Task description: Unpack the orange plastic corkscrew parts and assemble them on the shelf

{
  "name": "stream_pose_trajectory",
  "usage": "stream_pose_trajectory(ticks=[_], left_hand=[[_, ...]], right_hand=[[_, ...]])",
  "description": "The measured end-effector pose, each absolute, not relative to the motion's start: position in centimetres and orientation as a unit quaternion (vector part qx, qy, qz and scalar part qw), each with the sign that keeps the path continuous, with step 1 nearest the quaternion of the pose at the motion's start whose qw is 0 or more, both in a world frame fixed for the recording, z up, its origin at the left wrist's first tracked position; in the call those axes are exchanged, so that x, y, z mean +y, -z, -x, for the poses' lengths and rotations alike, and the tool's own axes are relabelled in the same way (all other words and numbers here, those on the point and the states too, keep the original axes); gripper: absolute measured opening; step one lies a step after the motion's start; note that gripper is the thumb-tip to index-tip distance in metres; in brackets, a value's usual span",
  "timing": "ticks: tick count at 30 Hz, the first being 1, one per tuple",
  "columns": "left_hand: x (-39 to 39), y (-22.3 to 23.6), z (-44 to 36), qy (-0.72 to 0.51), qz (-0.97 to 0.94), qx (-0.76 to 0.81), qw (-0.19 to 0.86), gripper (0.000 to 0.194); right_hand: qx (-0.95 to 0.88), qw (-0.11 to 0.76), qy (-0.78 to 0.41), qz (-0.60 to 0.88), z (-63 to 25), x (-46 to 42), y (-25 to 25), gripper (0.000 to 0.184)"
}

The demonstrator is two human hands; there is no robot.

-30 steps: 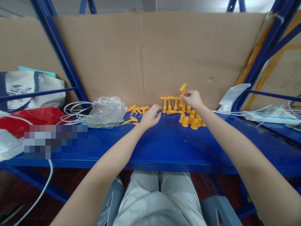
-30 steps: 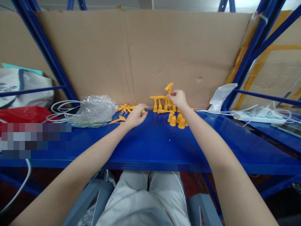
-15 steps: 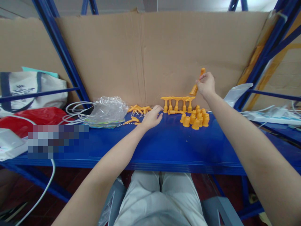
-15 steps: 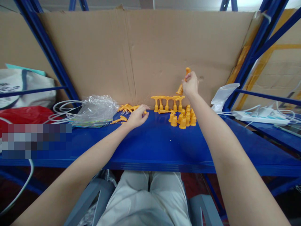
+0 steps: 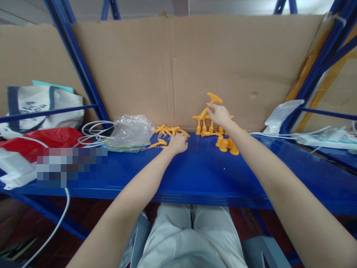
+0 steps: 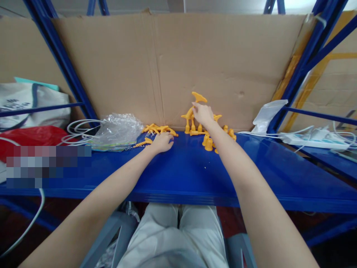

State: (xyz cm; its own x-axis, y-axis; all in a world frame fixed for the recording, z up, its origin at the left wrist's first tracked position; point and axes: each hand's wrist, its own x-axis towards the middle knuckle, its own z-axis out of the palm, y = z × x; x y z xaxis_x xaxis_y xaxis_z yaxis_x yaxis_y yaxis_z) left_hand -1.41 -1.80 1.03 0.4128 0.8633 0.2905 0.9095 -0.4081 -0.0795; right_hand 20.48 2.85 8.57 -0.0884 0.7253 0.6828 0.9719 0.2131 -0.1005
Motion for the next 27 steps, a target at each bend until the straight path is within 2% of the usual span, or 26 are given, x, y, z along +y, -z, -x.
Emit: stream_pose_trajectory(ticks=[4, 8, 22, 27], left_hand=[[-1.3, -0.7, 2.1, 0.043, 0.812, -0.577, 0.077, 0.048], [-0.9, -0.4, 2.4, 0.053, 0.815, -0.575, 0.049, 0.047], [-1.0, -0.3, 2.1, 0.059, 0.815, -0.574, 0.046, 0.040], [-1.2, -0.5, 2.1, 0.052, 0.810, -0.583, 0.035, 0.041]], right_hand=[[-0.776, 0.216, 0.210, 0.554, -16.4, 2.9, -6.5, 0.050], [-0.805, 0.150, 0.208, 0.535, -14.1, 4.0, -4.6, 0.054], [-0.777, -0.003, 0.193, 0.599, -13.9, 7.4, -1.9, 0.063], [-0.770, -0.015, 0.208, 0.603, -13.4, 7.0, -1.9, 0.061]])
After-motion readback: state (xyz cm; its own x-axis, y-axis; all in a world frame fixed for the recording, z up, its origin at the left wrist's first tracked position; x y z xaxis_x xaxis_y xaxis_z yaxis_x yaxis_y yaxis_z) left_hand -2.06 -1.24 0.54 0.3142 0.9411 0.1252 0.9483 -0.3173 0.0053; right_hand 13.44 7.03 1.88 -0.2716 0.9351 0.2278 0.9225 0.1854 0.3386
